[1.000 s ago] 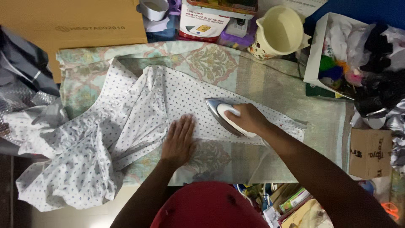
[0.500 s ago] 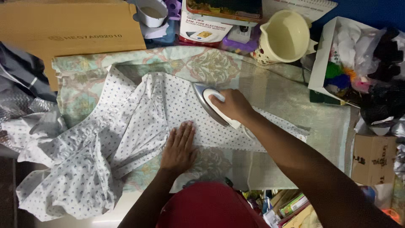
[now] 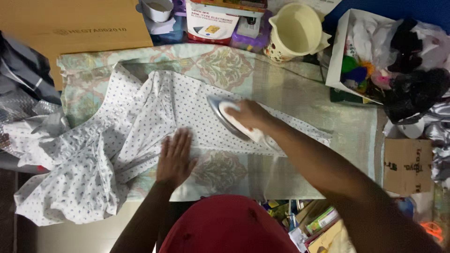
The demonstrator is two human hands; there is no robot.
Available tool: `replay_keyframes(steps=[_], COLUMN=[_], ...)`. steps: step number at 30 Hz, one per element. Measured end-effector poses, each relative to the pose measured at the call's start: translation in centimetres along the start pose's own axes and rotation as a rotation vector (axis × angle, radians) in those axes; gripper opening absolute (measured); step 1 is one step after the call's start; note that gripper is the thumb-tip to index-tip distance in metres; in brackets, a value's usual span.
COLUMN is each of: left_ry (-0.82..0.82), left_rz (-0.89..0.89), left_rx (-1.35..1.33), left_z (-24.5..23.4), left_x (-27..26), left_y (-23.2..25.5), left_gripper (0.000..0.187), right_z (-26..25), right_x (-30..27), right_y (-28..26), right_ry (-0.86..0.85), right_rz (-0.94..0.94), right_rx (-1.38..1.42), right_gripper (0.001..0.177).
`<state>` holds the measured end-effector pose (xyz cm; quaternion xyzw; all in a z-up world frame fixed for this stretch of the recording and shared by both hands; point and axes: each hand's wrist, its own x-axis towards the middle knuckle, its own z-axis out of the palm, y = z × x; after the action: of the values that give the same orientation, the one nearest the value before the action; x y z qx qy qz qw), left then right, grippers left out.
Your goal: The person irons a white patterned shirt on a table, smoothing the fabric and moving the iron over the body and sleeves. The shirt is repositioned several times to access different areas, and the iron is set aside between passes.
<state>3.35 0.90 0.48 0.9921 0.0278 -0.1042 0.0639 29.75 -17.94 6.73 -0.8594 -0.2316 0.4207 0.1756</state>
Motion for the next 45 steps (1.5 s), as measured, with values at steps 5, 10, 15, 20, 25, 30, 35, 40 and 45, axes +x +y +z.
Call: replay_keyframes(steps=[5, 10, 15, 20, 25, 30, 35, 40, 45], left_ry=[0.124, 0.192, 0.171, 0.218, 0.226, 0.174, 0.237, 0.194, 0.218], left_rz=[-0.046, -0.043, -0.059, -0.028, -0.041, -0.066, -0.051, -0.085, -0.096], left_rx=[-0.073, -0.171, -0.223, -0.249, -0.323, -0.359, -0.394, -0.296, -0.253], left_z=[1.1, 0.9, 0.4, 0.5, 0.7, 0.8, 0.9, 1.2, 1.2], left_x=[-1.8, -2.0, -1.3, -1.3, -1.5, -1.4, -1.6, -1.6, -1.6], left_y=[-0.9, -1.1, -1.1, -1.5, -1.9, -1.9, -2.0, -1.7, -0.9], left_gripper=[0.081, 0.08, 0.082, 0.081, 0.083, 0.086, 0.089, 0.089, 0.089], right_z=[1.3, 0.9, 0.2, 0.3, 0.9, 1.4, 2.1, 3.2, 3.9], right_x=[-7.2, -7.7, -6.7, -5.4, -4.2, -3.3, -2.7, -2.2, -2.1], right_y=[5.0, 2.9, -0.9, -3.5, -4.9, -6.1, -7.3, -8.1, -7.7], right_ry=[-0.019, -0.141, -0.208, -0.267, -0.302, -0.265, -0.21, -0.141, -0.079], right_rz=[-0.524, -0.24, -0.271, -0.266, -0.272, -0.304, -0.382, -0.369, -0.382], right_rx=[-0.271, -0.42, -0.411, -0.435, -0.467, -0.524, -0.431, -0.47, -0.402], right_gripper=[0.046, 0.049, 0.051, 0.05, 0.049, 0.05, 0.048, 0.051, 0.053])
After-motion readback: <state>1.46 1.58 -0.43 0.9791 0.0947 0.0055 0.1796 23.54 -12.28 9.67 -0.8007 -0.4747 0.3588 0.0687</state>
